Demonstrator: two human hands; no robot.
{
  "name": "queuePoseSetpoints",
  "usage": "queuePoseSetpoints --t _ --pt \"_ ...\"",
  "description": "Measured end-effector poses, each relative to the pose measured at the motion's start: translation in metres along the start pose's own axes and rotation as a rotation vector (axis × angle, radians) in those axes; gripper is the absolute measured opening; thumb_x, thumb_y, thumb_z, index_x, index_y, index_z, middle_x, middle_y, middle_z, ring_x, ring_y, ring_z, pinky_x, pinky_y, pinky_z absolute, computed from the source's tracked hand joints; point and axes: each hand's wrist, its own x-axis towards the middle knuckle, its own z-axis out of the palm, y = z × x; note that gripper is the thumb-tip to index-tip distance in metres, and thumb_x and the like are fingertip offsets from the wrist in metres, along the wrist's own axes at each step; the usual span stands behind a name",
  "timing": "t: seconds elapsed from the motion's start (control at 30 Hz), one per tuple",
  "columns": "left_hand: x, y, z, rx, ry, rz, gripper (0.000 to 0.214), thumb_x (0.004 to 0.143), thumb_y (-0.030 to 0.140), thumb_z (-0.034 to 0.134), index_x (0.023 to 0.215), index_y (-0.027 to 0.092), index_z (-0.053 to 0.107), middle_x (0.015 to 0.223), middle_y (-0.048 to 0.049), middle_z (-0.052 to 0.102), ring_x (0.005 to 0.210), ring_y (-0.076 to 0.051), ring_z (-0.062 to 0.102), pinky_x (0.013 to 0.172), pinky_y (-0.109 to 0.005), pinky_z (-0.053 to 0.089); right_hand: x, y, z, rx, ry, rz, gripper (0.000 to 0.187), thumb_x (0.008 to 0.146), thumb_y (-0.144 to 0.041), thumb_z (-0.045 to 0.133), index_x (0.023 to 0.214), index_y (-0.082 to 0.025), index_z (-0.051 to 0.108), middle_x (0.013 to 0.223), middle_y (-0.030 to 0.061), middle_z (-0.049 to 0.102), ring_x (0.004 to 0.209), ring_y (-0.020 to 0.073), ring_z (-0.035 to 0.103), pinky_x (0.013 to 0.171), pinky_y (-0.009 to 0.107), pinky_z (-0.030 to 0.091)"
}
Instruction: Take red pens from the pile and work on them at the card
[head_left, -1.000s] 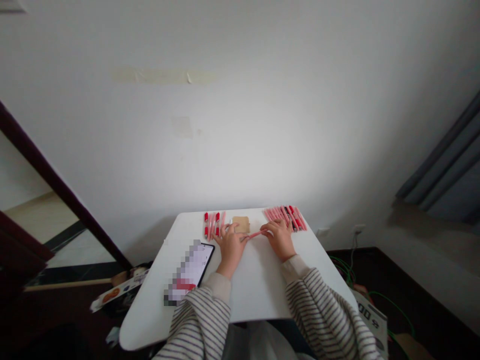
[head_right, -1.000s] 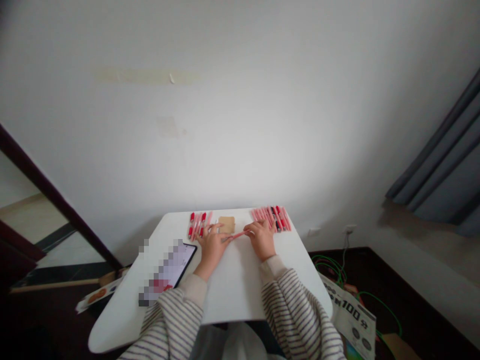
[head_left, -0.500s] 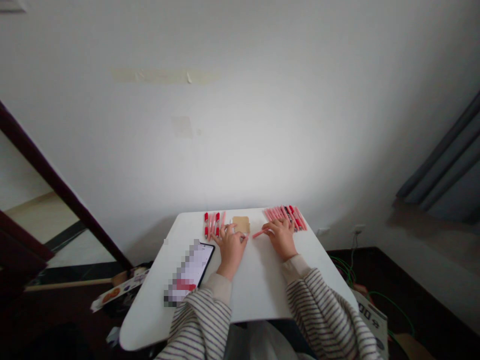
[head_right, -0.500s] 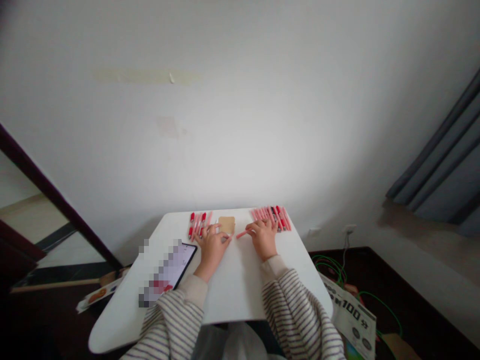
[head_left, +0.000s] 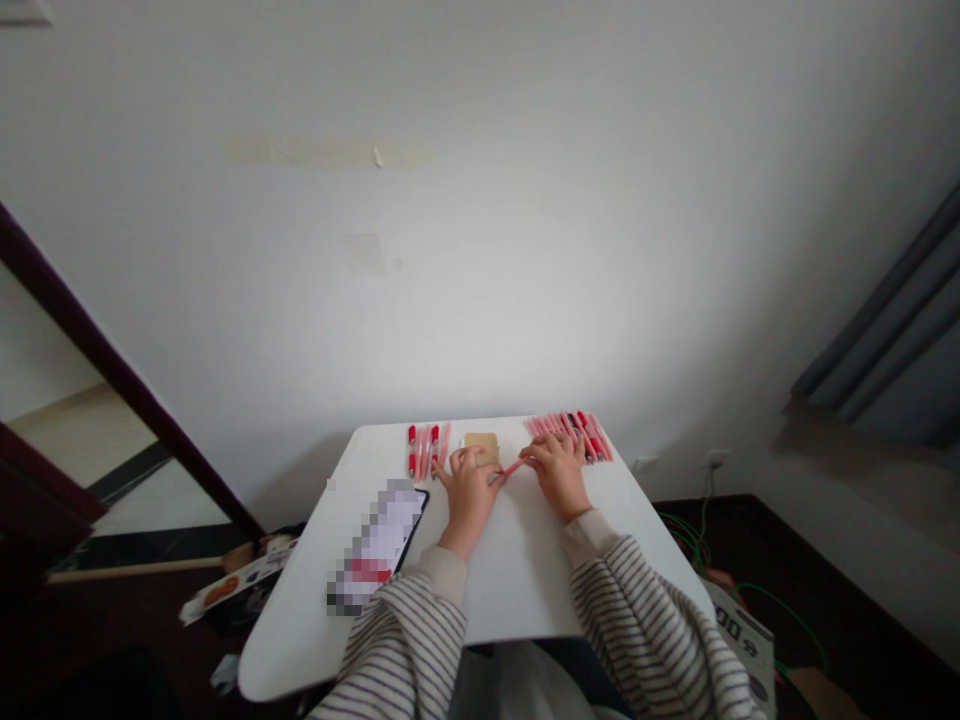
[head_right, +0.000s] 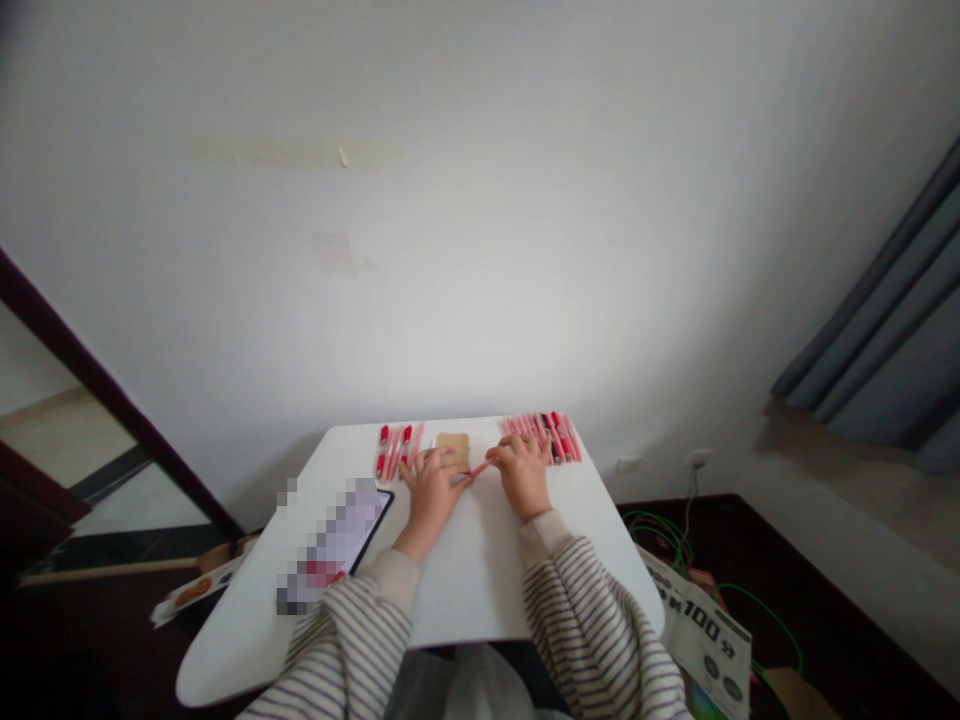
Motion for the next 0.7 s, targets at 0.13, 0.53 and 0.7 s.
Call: queuePoseSetpoints --t 0.13,0.53,0.7 --pt "0.0004 -0.0009 0.0014 0.009 -0.002 0.014 0.013 0.076 0.039 0.070 0.088 0.037 0.074 0.127 -0.0008 0.059 0.122 -0.030 0.041 0.109 -0.069 0.010 0.0010 -0.0007 -0.0020 -0.006 0.023 -0.039 0.011 0.090 -0.031 0.062 0.093 -0.035 0.071 0.108 -0.0009 0.066 0.111 0.0248 0.045 0.110 0.058 0.005" --pt "-0.0006 0.0025 -0.0018 0.006 -0.005 0.011 0.012 0.078 0.037 0.067 0.087 0.036 0.075 0.122 -0.0014 0.061 0.120 -0.028 0.042 0.111 -0.066 0.007 0.0003 0.0050 -0.0005 0.009 0.035 0.010 0.014 0.092 -0.030 0.058 0.091 -0.033 0.071 0.105 -0.0001 0.067 0.108 0.0238 0.047 0.109 0.057 0.009" --pt "-0.0006 0.0054 -0.0039 -0.006 -0.028 0.013 0.016 0.079 0.043 0.065 0.088 0.034 0.075 0.124 -0.0043 0.060 0.121 -0.029 0.040 0.110 -0.066 0.009 0.0000 0.0024 -0.0017 0.021 0.021 0.015 0.013 0.092 -0.031 0.058 0.091 -0.033 0.071 0.105 -0.0005 0.068 0.107 0.0231 0.048 0.109 0.057 0.006"
